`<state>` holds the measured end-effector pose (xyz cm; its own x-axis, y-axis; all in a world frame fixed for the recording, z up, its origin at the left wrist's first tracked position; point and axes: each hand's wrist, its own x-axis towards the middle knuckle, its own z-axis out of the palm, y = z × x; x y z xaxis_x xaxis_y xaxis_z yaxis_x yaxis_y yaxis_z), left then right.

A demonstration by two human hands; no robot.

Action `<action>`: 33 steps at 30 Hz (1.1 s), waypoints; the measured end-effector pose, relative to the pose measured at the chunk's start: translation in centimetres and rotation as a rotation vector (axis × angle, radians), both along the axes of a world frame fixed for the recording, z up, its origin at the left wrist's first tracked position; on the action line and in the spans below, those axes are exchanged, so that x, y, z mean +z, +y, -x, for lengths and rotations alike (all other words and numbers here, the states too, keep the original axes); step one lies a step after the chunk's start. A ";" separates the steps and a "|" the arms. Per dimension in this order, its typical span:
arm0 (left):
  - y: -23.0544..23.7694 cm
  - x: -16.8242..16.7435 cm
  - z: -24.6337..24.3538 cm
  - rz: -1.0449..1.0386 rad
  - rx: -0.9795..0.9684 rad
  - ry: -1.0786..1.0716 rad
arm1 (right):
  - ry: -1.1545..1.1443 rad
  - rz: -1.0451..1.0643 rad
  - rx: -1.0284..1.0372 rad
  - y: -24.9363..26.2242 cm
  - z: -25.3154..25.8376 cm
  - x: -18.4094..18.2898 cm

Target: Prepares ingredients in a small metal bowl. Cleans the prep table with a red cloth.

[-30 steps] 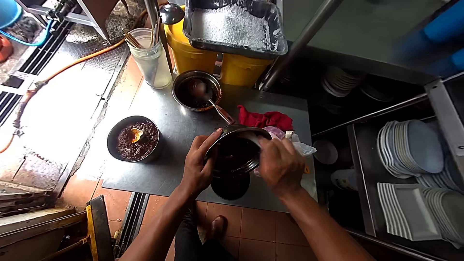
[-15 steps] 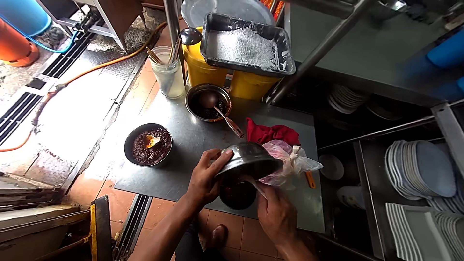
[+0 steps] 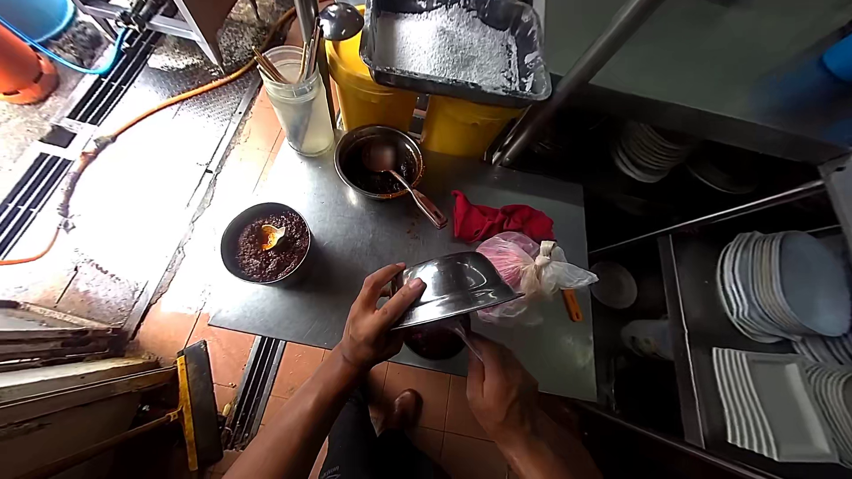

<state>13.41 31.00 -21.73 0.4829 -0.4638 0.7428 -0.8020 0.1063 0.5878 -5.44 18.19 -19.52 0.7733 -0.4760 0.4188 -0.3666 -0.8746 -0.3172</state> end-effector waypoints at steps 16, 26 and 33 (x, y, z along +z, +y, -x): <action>0.4 -0.3 -1.4 0.100 0.037 0.068 | 0.071 0.093 -0.049 -0.7 0.6 2.4; 0.6 -0.4 -0.1 0.060 -0.021 0.101 | -0.002 0.155 -0.012 -1.5 -1.7 2.7; 0.2 -0.4 0.1 0.029 -0.054 -0.004 | 0.007 0.127 0.046 -1.8 -1.5 2.8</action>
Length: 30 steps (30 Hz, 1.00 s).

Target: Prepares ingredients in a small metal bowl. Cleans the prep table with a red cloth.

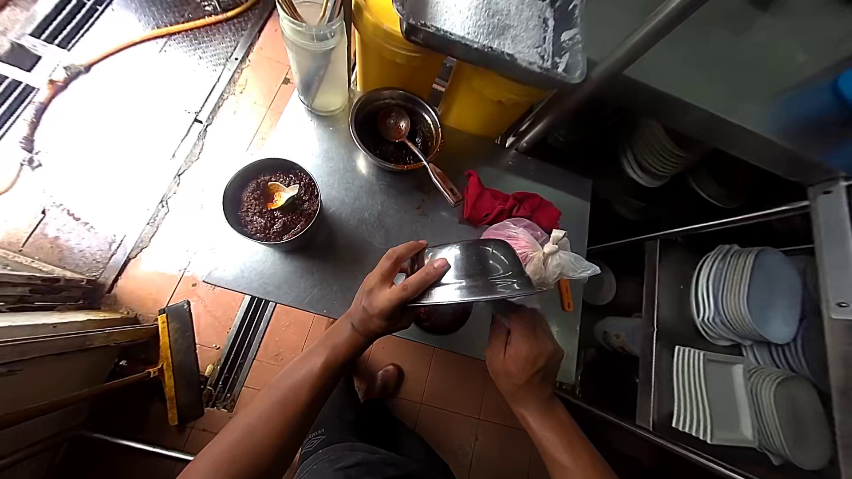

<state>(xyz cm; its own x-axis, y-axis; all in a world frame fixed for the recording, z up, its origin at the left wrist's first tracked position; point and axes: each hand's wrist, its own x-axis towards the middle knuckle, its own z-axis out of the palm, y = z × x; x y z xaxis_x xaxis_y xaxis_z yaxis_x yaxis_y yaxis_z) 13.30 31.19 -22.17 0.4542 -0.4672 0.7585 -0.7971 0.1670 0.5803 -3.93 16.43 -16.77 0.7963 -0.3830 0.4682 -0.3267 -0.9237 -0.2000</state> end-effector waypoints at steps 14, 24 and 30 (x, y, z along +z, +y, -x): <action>-0.8 0.5 -0.3 0.011 0.098 0.008 | 0.081 -0.075 -0.090 2.1 1.4 -2.3; 1.0 0.2 1.6 0.046 0.317 0.344 | 0.081 -0.423 -0.226 2.4 2.1 -2.4; 1.4 2.6 2.9 0.132 0.455 1.255 | 0.022 -0.986 -0.244 1.7 4.3 1.3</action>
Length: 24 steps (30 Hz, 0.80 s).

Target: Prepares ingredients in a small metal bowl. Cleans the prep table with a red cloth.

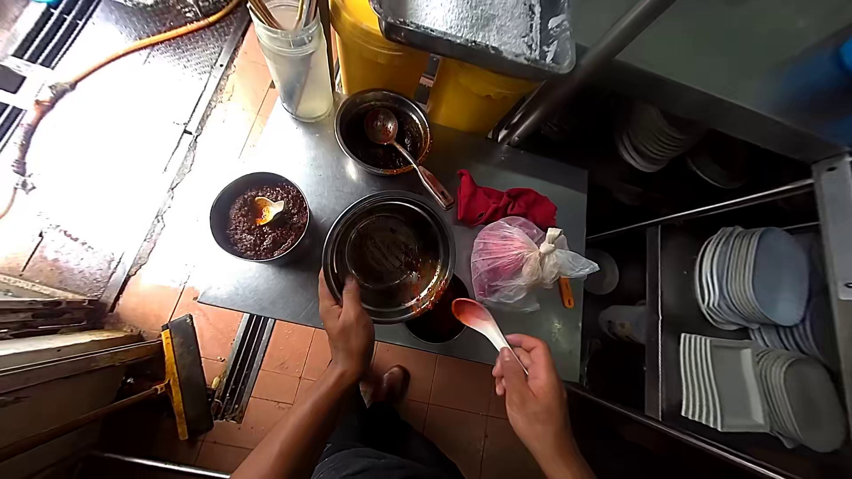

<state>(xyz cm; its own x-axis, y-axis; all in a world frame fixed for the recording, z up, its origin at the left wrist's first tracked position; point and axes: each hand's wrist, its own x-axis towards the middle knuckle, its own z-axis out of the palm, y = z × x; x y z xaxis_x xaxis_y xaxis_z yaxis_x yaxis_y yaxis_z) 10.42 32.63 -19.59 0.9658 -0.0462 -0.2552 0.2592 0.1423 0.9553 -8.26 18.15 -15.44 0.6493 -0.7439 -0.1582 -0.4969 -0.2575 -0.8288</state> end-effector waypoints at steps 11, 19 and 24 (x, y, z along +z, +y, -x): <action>6.4 3.4 -0.2 0.255 0.162 0.706 | 0.490 0.179 0.130 -1.8 -8.1 0.2; 9.9 4.1 0.1 0.194 0.182 0.645 | 0.188 0.689 0.398 -0.3 -4.6 -0.2; 9.9 4.0 -0.2 0.203 0.166 0.582 | 0.098 0.813 0.402 -1.4 -4.9 -0.1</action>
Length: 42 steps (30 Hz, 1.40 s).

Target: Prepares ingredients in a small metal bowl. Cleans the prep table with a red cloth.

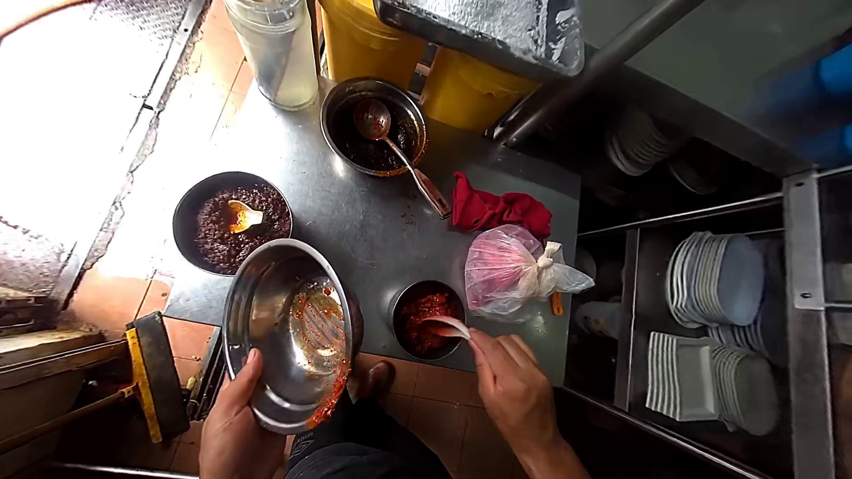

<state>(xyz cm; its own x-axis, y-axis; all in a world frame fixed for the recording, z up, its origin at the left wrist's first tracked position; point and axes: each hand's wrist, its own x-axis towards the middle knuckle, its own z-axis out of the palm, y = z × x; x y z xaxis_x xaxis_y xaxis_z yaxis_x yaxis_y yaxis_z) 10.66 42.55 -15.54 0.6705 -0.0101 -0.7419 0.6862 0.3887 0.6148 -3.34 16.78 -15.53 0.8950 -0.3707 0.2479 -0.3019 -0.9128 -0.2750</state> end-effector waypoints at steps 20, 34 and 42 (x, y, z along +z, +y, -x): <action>0.1 1.2 -1.5 -0.002 -0.129 -0.095 | 0.382 -0.701 -0.771 0.2 -4.0 0.1; 0.3 2.1 -1.7 -0.053 -0.179 -0.141 | 0.006 0.043 0.107 -3.0 -1.4 -0.1; -0.6 2.9 -1.9 -0.119 -0.195 -0.217 | -0.123 -0.040 0.038 -2.0 -2.0 -0.9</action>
<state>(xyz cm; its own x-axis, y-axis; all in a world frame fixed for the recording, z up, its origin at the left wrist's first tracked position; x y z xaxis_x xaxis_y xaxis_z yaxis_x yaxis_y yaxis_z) 12.59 41.96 -12.67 0.8075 -0.0755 -0.5851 0.5882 0.1792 0.7886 -1.31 14.80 -16.48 0.8725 -0.3489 0.3420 -0.2293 -0.9106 -0.3439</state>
